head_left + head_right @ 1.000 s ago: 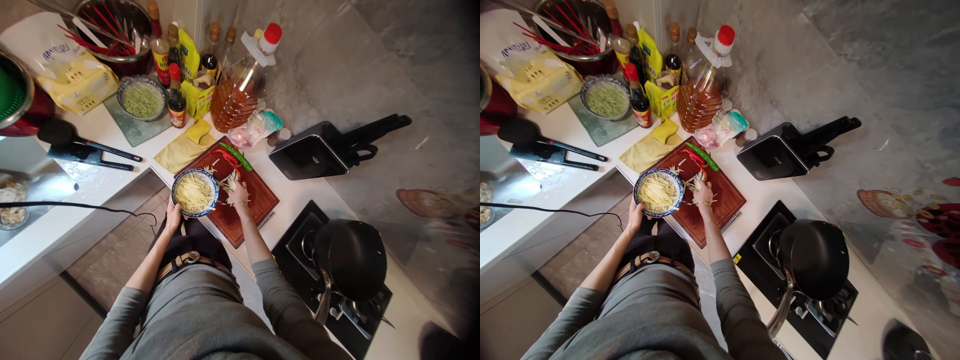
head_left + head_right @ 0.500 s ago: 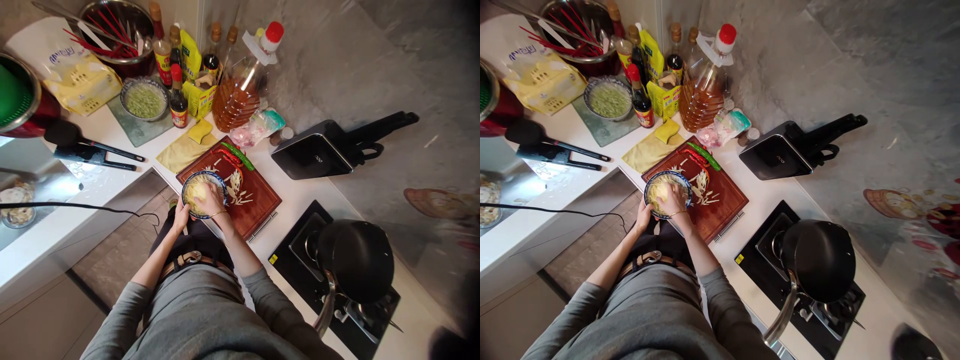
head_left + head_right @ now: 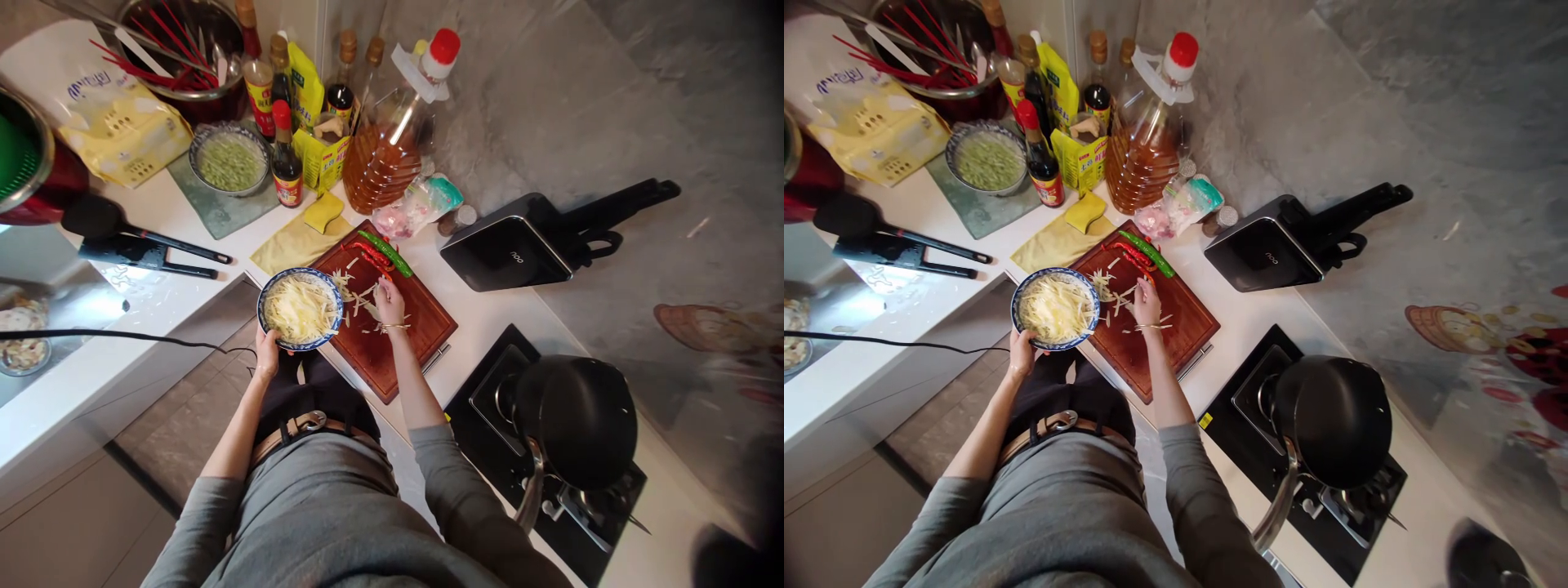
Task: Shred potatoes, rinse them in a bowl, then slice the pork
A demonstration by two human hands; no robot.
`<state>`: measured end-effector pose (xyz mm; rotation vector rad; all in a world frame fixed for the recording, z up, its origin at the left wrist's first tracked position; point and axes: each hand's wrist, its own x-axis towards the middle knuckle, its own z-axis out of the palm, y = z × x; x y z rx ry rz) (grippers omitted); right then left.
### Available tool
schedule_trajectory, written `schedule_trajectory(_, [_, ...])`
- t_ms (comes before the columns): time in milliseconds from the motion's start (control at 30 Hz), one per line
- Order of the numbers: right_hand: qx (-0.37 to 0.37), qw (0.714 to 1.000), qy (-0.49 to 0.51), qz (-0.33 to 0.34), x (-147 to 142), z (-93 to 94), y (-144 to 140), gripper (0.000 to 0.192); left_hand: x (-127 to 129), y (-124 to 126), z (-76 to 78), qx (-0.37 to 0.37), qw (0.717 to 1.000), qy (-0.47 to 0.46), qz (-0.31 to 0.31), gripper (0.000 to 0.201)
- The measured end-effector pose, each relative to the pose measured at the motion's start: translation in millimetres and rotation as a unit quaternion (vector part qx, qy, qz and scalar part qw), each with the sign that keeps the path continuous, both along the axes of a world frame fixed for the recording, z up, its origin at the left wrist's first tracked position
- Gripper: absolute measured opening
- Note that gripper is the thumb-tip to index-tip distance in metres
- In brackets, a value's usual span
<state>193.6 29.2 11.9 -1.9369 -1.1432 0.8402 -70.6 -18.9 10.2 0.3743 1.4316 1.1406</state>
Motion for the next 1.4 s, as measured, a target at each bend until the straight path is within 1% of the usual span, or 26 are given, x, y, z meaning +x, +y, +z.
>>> schedule_trajectory(67, [-0.053,0.998,-0.037,-0.024,20.3,-15.1,8.2,0.034,-3.8,1.0,1.9,-0.004,1.000,0.008,0.015,0.042])
schedule_trajectory(133, [-0.085,0.993,-0.081,-0.021,35.3,-23.5,11.8,0.033,-6.2,1.8,4.1,-0.004,0.999,0.013,0.031,0.041])
schedule_trajectory(233, [-0.105,0.987,-0.122,0.001,49.6,-26.5,13.4,0.034,-8.3,2.6,6.3,0.000,0.998,0.023,0.050,0.036])
schedule_trajectory(300, [-0.105,0.985,-0.135,0.011,53.0,-26.1,14.1,0.035,-9.4,2.8,6.5,0.002,0.998,0.025,0.052,0.035])
schedule_trajectory(400, [-0.094,0.983,-0.153,0.023,42.4,-27.1,11.8,0.039,-10.2,2.8,6.0,0.000,0.999,0.025,0.045,0.036])
schedule_trajectory(500, [-0.074,0.982,-0.168,0.050,12.3,-29.5,-0.1,0.041,-9.8,3.2,5.9,-0.001,0.999,0.027,0.044,0.037])
schedule_trajectory(600, [-0.029,0.975,-0.186,0.116,-17.1,-29.3,-17.1,0.039,-9.1,3.6,6.7,0.001,0.999,0.024,0.043,0.035])
schedule_trajectory(633, [-0.020,0.975,-0.192,0.110,-21.8,-28.5,-21.5,0.039,-9.0,3.8,7.1,0.003,0.999,0.023,0.043,0.035])
schedule_trajectory(667, [-0.019,0.976,-0.199,0.089,-23.0,-27.4,-24.5,0.040,-9.0,3.9,7.5,0.004,0.999,0.023,0.043,0.035])
schedule_trajectory(733, [-0.041,0.975,-0.217,0.006,-15.8,-25.2,-25.7,0.043,-8.9,4.1,8.4,0.005,0.999,0.026,0.045,0.035])
schedule_trajectory(800, [-0.077,0.970,-0.221,-0.068,-0.8,-24.1,-21.3,0.046,-8.6,4.6,9.2,0.003,0.999,0.027,0.044,0.034])
schedule_trajectory(833, [-0.090,0.968,-0.216,-0.085,7.0,-24.0,-17.9,0.047,-8.4,4.9,9.4,0.001,0.999,0.026,0.044,0.034])
schedule_trajectory(900, [-0.099,0.969,-0.205,-0.092,18.3,-24.4,-10.2,0.048,-7.7,5.3,9.4,-0.002,0.999,0.021,0.041,0.034])
schedule_trajectory(967, [-0.098,0.970,-0.208,-0.077,20.1,-25.2,-4.2,0.049,-7.2,5.4,8.7,-0.002,0.999,0.016,0.038,0.035])
schedule_trajectory(1067, [-0.096,0.967,-0.231,-0.040,4.9,-25.5,-4.5,0.047,-6.9,5.0,7.2,0.005,0.999,0.012,0.031,0.035])
schedule_trajectory(1133, [-0.073,0.969,-0.235,0.015,-10.0,-24.2,-11.6,0.041,-7.0,4.7,6.6,0.007,1.000,0.012,0.028,0.035])
schedule_trajectory(1200, [-0.037,0.971,-0.223,0.074,-19.0,-21.2,-20.0,0.035,-7.3,4.6,6.6,0.003,1.000,0.016,0.027,0.036])
schedule_trajectory(1233, [-0.029,0.972,-0.222,0.078,-18.8,-19.2,-22.8,0.034,-7.4,4.5,6.6,0.001,0.999,0.019,0.028,0.036])
schedule_trajectory(1267, [-0.032,0.971,-0.228,0.060,-14.9,-17.0,-23.9,0.033,-7.5,4.5,6.6,-0.001,0.999,0.022,0.030,0.036])
schedule_trajectory(1300, [-0.047,0.969,-0.242,0.019,-7.4,-14.8,-23.1,0.034,-7.5,4.4,6.4,-0.002,0.999,0.023,0.031,0.035])
schedule_trajectory(1333, [-0.075,0.962,-0.259,-0.035,3.2,-13.0,-20.6,0.035,-7.5,4.3,6.1,-0.002,0.999,0.023,0.030,0.035])
schedule_trajectory(1400, [-0.101,0.953,-0.271,-0.088,29.2,-10.8,-12.2,0.036,-7.2,4.0,4.9,-0.001,0.999,0.019,0.026,0.035])
